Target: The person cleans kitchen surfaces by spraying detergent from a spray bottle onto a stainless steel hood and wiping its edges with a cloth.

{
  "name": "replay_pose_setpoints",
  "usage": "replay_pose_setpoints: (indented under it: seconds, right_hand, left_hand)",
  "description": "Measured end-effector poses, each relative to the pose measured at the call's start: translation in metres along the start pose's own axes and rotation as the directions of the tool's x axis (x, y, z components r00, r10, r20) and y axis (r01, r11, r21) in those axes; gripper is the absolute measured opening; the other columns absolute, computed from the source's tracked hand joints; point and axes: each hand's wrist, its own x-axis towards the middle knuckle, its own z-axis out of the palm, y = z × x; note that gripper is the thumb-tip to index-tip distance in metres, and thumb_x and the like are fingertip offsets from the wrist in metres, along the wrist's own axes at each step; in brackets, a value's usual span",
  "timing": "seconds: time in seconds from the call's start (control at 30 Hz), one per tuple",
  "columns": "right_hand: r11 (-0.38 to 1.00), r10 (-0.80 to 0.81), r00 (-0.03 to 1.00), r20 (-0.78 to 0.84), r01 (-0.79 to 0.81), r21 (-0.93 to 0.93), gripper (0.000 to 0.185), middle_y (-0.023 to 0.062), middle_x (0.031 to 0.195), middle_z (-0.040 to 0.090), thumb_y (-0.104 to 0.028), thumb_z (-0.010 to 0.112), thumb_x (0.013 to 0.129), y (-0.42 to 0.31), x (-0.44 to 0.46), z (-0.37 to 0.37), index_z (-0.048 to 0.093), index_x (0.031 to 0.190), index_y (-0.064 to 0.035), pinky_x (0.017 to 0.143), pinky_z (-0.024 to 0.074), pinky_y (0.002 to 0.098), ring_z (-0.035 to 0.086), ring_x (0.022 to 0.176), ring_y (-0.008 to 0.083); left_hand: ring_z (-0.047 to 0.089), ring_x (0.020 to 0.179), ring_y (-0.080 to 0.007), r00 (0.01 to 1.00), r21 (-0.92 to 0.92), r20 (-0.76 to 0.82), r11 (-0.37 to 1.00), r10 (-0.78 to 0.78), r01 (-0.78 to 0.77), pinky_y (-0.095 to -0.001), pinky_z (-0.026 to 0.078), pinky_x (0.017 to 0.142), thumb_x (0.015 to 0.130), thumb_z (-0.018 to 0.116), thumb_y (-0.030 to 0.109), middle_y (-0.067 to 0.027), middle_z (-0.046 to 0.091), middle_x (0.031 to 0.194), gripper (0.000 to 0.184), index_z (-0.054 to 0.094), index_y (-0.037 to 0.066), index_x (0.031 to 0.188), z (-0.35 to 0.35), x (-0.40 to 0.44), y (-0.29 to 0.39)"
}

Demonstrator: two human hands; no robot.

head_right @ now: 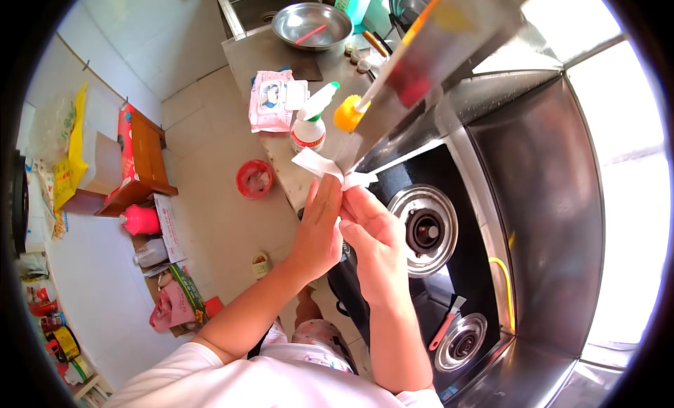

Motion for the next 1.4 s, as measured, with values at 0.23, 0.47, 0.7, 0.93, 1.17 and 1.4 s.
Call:
replay_pose_setpoints:
  seconds: [0.23, 0.47, 0.7, 0.93, 1.17, 1.4]
  right_hand:
    - [0.99, -0.046, 0.972, -0.232, 0.013, -0.141, 0.024, 0.0111, 0.109, 0.063, 0.0, 0.057, 0.088, 0.023, -0.001, -0.015, 0.059, 0.111, 0.0065, 0.087, 0.0491, 0.0284, 0.063, 0.097, 0.0174]
    - [0.978, -0.15, 0.92, -0.362, 0.085, -0.189, 0.01, 0.0089, 0.091, 0.065, 0.002, 0.057, 0.086, 0.042, -0.018, -0.032, 0.063, 0.095, 0.0035, 0.073, 0.0524, 0.0266, 0.065, 0.08, 0.015]
    - [0.949, -0.126, 0.909, -0.397, -0.006, -0.316, 0.019, 0.0084, 0.093, 0.067, 0.004, 0.056, 0.086, 0.114, 0.031, 0.042, 0.062, 0.104, 0.0039, 0.075, 0.0533, 0.0256, 0.066, 0.086, 0.0143]
    - [0.67, -0.68, 0.434, -0.591, 0.041, -0.741, 0.06, 0.017, 0.122, 0.054, -0.011, 0.072, 0.08, 0.156, 0.194, 0.075, 0.043, 0.131, 0.003, 0.097, 0.0421, 0.0344, 0.055, 0.113, 0.0257]
    - [0.578, -0.738, 0.433, -0.517, 0.01, -0.816, 0.037, 0.0102, 0.078, 0.061, -0.01, 0.073, 0.077, 0.152, 0.219, 0.063, 0.054, 0.107, 0.0002, 0.066, 0.0492, 0.0336, 0.062, 0.068, 0.0231]
    - [0.53, -0.682, 0.596, -0.424, 0.003, -0.848, 0.042, 0.0162, 0.101, 0.06, -0.009, 0.071, 0.072, 0.111, 0.099, 0.136, 0.058, 0.11, 0.0045, 0.08, 0.0489, 0.0364, 0.058, 0.093, 0.0326]
  left_hand:
    - [0.06, 0.109, -0.0332, 0.913, -0.078, -0.396, 0.994, -0.098, 0.073, -0.0385, 0.048, 0.093, 0.078, 0.064, -0.004, -0.02, 0.059, 0.121, 0.046, 0.056, -0.002, 0.123, 0.015, 0.01, -0.015]
    - [0.069, 0.088, -0.0284, 0.84, -0.065, -0.541, 0.994, 0.04, -0.089, -0.0346, 0.056, 0.076, 0.072, 0.071, -0.004, -0.0162, 0.068, 0.104, 0.035, 0.068, 0.0, 0.106, 0.0, 0.041, -0.007]
    - [0.062, 0.079, -0.0095, 0.834, -0.666, -0.196, 0.694, -0.517, 0.274, -0.0242, 0.05, 0.07, 0.091, 0.06, 0.008, -0.0043, 0.066, 0.091, 0.015, 0.064, -0.001, 0.102, -0.1, 0.035, -0.072]
    - [0.06, 0.085, -0.0099, 0.749, -0.802, 0.098, 0.393, -0.656, 0.45, -0.0232, 0.049, 0.074, 0.094, 0.056, 0.011, -0.0043, 0.062, 0.098, 0.017, 0.055, 0.001, 0.107, -0.196, 0.061, -0.194]
    - [0.058, 0.083, -0.0071, 0.725, -0.722, 0.213, 0.395, -0.655, 0.568, -0.0182, 0.046, 0.069, 0.093, 0.056, 0.01, -0.0031, 0.061, 0.096, 0.017, 0.055, 0.001, 0.107, -0.224, 0.073, -0.222]
    - [0.059, 0.084, -0.0093, 0.737, -0.642, 0.439, 0.394, -0.514, 0.657, -0.0226, 0.048, 0.073, 0.094, 0.055, 0.009, -0.0059, 0.063, 0.097, 0.014, 0.055, 0.0, 0.105, -0.203, 0.092, -0.2]
